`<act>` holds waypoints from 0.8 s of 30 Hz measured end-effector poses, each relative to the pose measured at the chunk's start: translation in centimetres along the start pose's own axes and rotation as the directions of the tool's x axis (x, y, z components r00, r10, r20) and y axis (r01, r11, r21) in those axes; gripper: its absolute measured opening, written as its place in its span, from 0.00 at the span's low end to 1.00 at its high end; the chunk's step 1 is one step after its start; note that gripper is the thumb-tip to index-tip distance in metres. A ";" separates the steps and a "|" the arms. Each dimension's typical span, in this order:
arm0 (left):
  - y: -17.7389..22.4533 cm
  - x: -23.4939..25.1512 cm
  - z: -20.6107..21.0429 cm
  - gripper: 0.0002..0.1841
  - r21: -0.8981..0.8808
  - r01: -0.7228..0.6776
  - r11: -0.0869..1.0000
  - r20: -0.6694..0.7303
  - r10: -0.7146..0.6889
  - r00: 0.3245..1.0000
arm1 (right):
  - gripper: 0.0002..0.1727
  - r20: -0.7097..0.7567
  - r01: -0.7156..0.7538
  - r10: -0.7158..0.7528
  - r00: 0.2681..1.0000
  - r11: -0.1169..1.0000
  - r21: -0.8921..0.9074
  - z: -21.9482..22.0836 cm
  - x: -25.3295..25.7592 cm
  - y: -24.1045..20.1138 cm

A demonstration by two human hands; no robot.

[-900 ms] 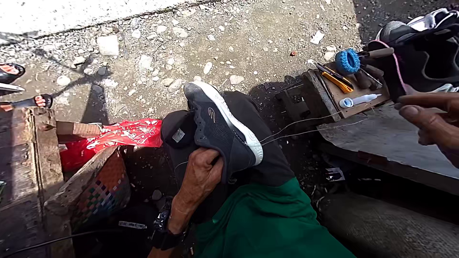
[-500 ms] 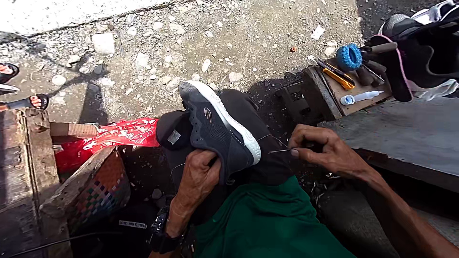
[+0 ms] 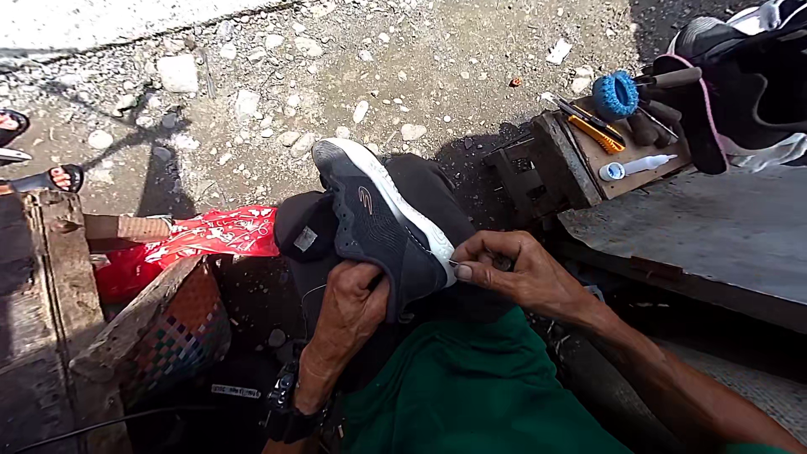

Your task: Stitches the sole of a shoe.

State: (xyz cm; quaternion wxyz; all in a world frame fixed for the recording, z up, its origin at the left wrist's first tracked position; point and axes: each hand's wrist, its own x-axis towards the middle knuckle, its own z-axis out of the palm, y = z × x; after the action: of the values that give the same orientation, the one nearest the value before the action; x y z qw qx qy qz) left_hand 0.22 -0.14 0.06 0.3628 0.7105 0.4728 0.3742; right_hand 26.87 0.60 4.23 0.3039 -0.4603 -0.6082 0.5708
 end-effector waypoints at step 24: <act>-0.4 0.2 -0.3 0.10 -0.159 -0.029 0.987 -0.026 0.026 0.999 | 0.07 -0.215 0.069 -0.058 0.975 0.997 0.041 2.5 0.1 1.9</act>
State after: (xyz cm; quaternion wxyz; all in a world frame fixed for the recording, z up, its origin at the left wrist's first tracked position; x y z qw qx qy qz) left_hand -0.19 0.20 -0.12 0.4073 0.6812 0.4360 0.4242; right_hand 25.02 -0.45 1.99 0.3966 -0.4921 -0.5725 0.5223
